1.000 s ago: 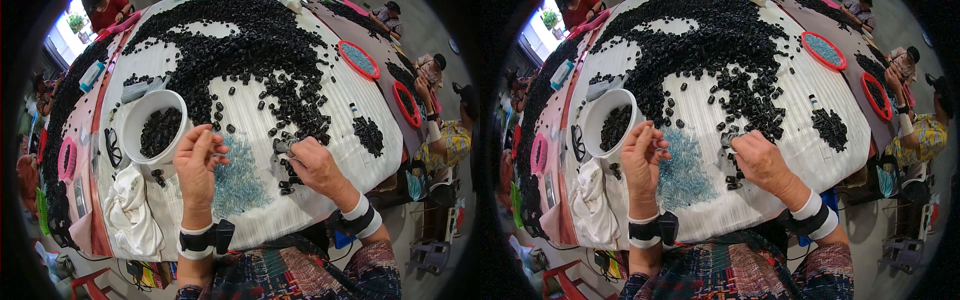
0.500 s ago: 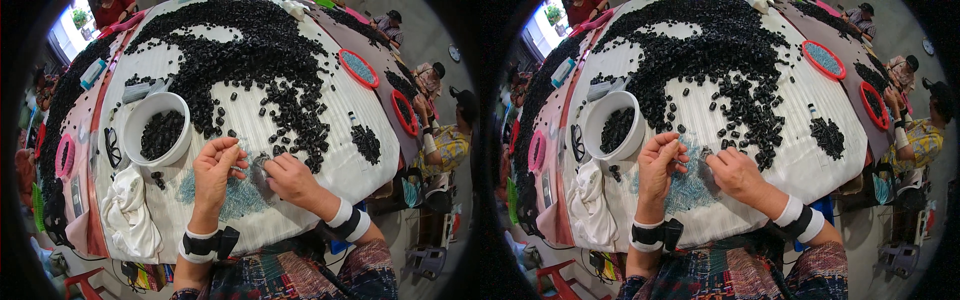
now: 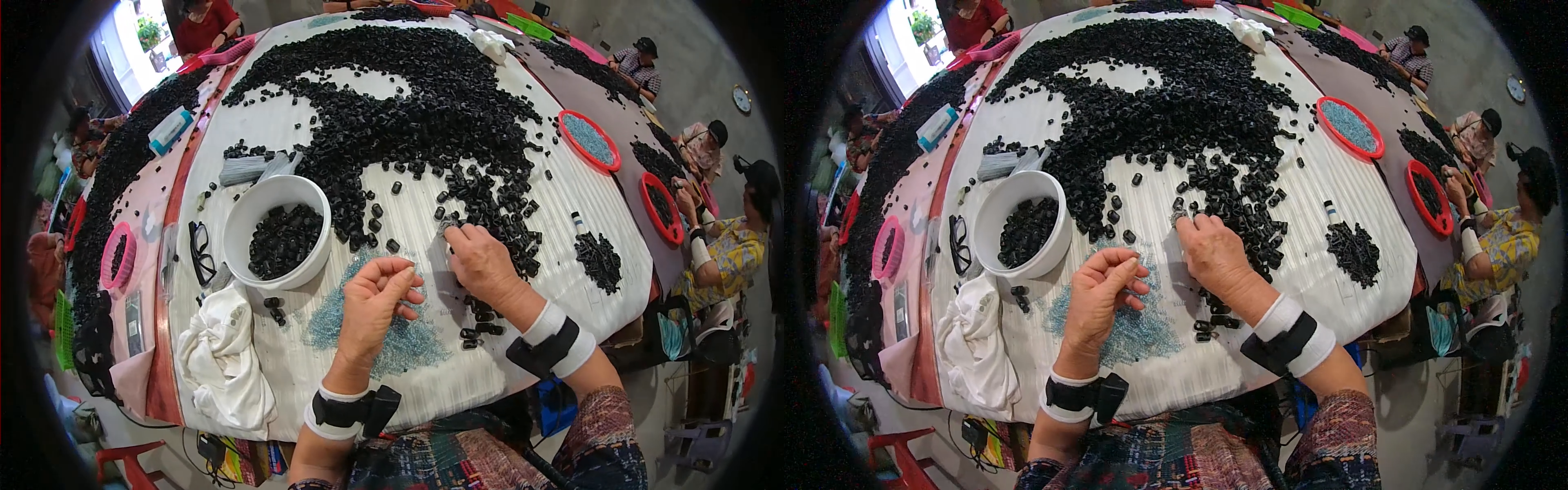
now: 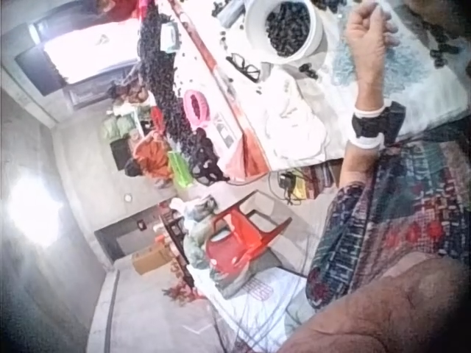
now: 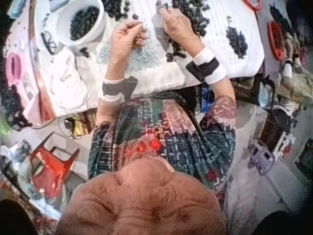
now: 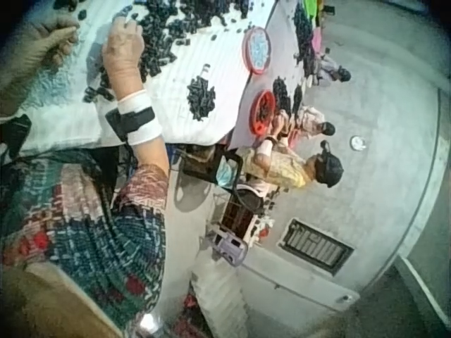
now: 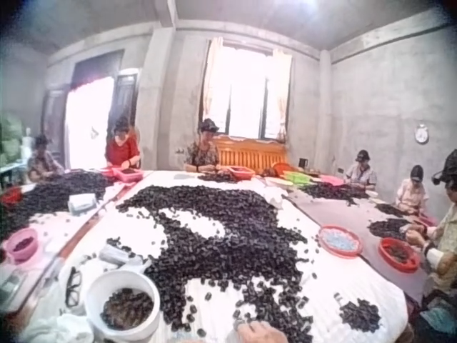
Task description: The recorder is assembling small black shoe components at a large table with other workers.
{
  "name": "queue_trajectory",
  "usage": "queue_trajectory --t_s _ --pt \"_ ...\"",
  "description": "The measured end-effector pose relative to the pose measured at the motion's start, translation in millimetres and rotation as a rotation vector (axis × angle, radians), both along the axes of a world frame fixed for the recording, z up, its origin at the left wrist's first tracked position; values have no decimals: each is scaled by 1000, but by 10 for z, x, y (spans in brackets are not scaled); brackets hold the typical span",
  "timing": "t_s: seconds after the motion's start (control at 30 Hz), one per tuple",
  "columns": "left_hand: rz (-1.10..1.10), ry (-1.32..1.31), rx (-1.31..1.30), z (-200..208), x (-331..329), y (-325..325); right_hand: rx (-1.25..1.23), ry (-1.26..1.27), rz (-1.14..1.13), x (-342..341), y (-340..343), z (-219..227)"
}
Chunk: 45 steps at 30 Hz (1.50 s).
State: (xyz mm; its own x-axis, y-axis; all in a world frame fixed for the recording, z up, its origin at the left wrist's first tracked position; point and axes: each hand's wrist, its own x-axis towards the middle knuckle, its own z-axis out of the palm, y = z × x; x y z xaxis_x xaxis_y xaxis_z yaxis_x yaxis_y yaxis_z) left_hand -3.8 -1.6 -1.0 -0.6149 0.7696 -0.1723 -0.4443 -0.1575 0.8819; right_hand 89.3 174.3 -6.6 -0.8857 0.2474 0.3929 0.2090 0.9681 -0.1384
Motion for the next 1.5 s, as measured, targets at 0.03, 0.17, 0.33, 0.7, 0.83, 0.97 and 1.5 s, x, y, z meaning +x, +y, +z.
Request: queue_trajectory --t_s 0.03,0.17,0.33,0.7,0.83,0.97,1.5 --pt "-5 -11 -1 5 -1 -4 -51 15 -1 -7 8 -9" --pt "-23 -17 -10 -53 -5 -11 -301 140 162 76 -67 132" --pt "-84 -94 8 24 35 40 -439 254 270 177 -352 395" --pt "-119 -177 100 2 9 16 -237 301 347 205 -417 464" --pt "-125 -172 63 -5 4 5 -276 367 281 206 -463 463" --pt "-170 -186 39 -5 -4 -19 -267 359 347 201 -460 428" --pt "26 -218 155 -20 -68 19 -82 -17 253 392 -489 -16"
